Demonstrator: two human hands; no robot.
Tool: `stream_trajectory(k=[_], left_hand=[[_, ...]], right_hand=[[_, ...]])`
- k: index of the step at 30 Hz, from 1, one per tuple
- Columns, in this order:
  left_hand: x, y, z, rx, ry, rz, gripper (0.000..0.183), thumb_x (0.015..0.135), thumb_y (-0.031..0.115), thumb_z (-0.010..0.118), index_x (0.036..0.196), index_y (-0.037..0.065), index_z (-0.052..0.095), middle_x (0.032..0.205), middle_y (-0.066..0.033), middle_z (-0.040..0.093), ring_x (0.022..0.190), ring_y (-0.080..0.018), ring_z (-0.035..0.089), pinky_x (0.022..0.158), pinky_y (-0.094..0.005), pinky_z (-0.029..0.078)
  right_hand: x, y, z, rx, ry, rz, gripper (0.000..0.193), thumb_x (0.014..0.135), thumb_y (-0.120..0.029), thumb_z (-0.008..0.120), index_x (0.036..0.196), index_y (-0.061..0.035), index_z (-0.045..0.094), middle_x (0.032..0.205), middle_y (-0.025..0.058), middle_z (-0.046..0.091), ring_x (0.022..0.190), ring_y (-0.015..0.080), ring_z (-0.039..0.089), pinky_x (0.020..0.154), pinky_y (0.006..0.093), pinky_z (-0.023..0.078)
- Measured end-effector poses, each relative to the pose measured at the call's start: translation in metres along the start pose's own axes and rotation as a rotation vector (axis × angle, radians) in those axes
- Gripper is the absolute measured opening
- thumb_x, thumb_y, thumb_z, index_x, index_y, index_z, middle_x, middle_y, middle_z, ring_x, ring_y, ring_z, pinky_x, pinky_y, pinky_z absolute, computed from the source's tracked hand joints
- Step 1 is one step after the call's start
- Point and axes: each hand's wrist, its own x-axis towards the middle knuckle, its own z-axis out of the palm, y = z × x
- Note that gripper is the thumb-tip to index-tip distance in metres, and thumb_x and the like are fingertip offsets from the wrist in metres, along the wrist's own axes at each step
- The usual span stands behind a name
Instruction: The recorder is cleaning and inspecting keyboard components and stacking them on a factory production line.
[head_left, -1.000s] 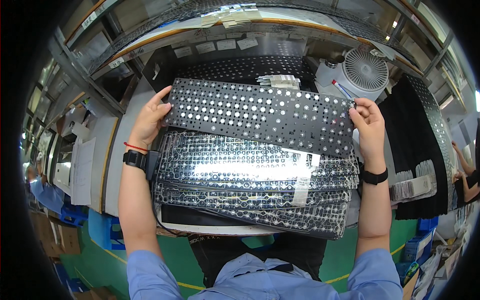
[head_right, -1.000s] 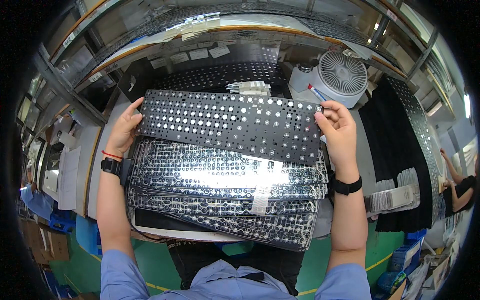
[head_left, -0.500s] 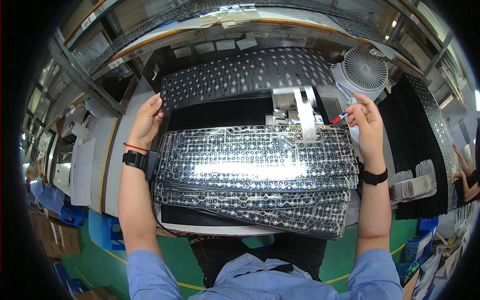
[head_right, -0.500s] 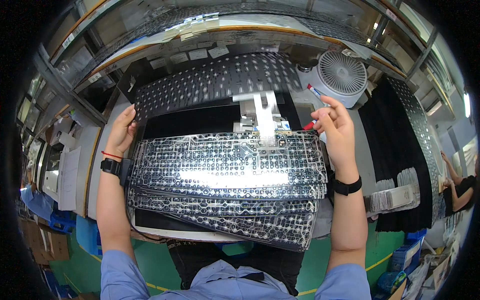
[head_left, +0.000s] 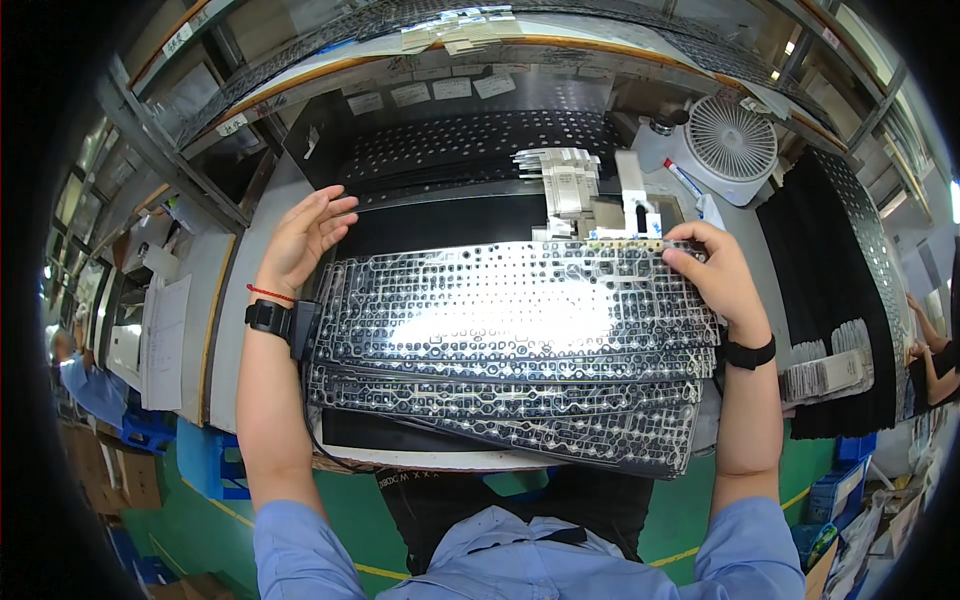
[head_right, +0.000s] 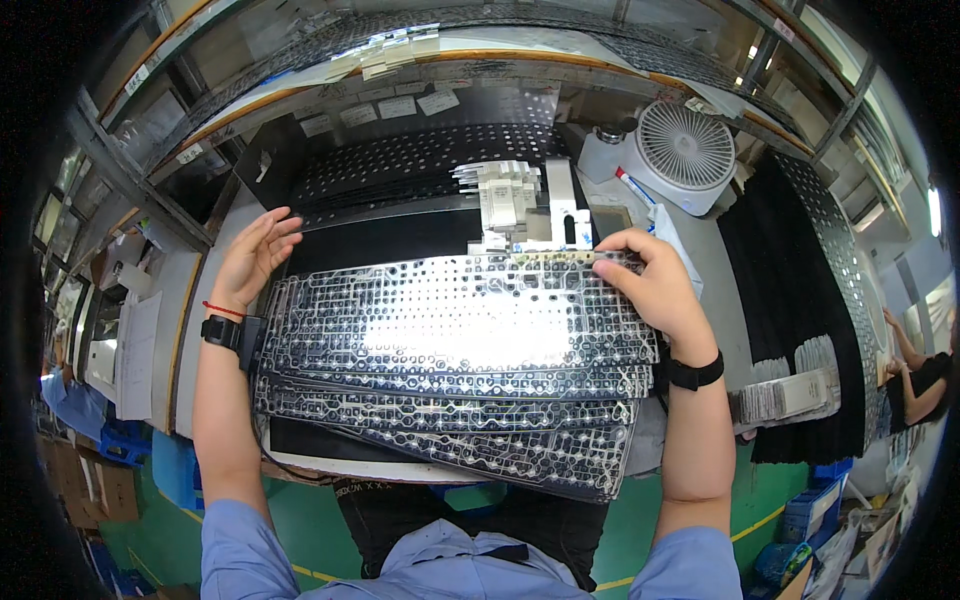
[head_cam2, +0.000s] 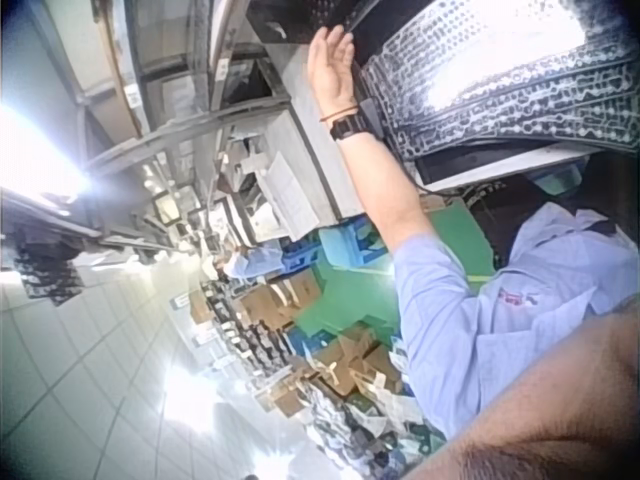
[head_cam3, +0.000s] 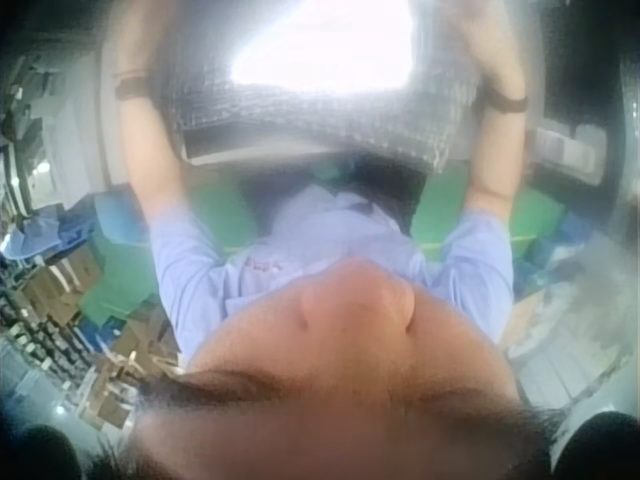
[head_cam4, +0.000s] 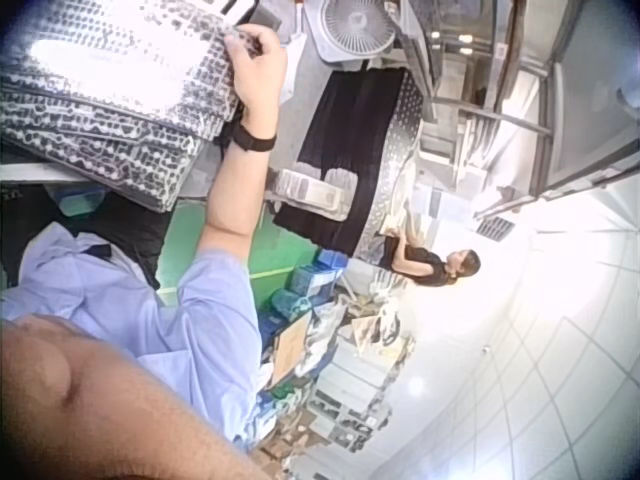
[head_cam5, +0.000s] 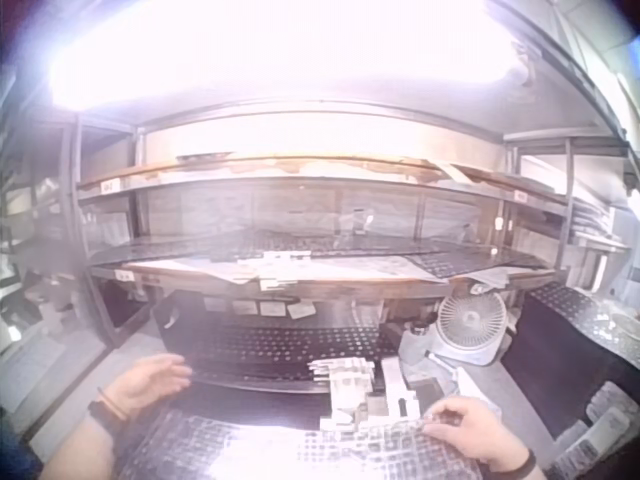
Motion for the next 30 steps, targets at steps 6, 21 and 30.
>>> stream_trajectory(k=[6,21,30], left_hand=[[-0.004,0.003,0.0,0.11,-0.231,-0.081,0.036,0.102,0.026,0.052,0.125,0.0,0.058,0.099,-0.0066,0.069,0.078,-0.009,0.064,0.065,-0.0199,0.051],[0.002,-0.004,-0.003,0.22,-0.07,0.028,0.01,0.097,0.016,0.06,0.097,0.006,0.062,0.074,0.007,0.058,0.053,0.0011,0.043,0.048,-0.0144,0.034],[0.003,-0.004,0.001,0.102,0.002,0.029,0.012,0.098,0.021,0.058,0.097,0.01,0.061,0.077,0.0075,0.06,0.058,0.0002,0.046,0.051,-0.0164,0.034]], right_hand=[[0.003,0.005,0.001,0.054,0.151,-0.11,0.012,0.088,-0.008,0.068,0.097,0.0006,0.068,0.084,-0.0012,0.064,0.076,0.0055,0.055,0.07,0.0214,0.044],[0.012,0.017,0.006,0.42,0.272,-0.052,0.022,0.098,-0.012,0.057,0.114,0.0023,0.06,0.08,-0.0052,0.059,0.071,0.0005,0.049,0.065,0.0175,0.038],[0.009,0.018,0.002,0.372,0.24,0.0,0.017,0.098,-0.02,0.06,0.095,-0.004,0.065,0.075,-0.0076,0.059,0.066,-0.0003,0.048,0.061,0.0177,0.038]])
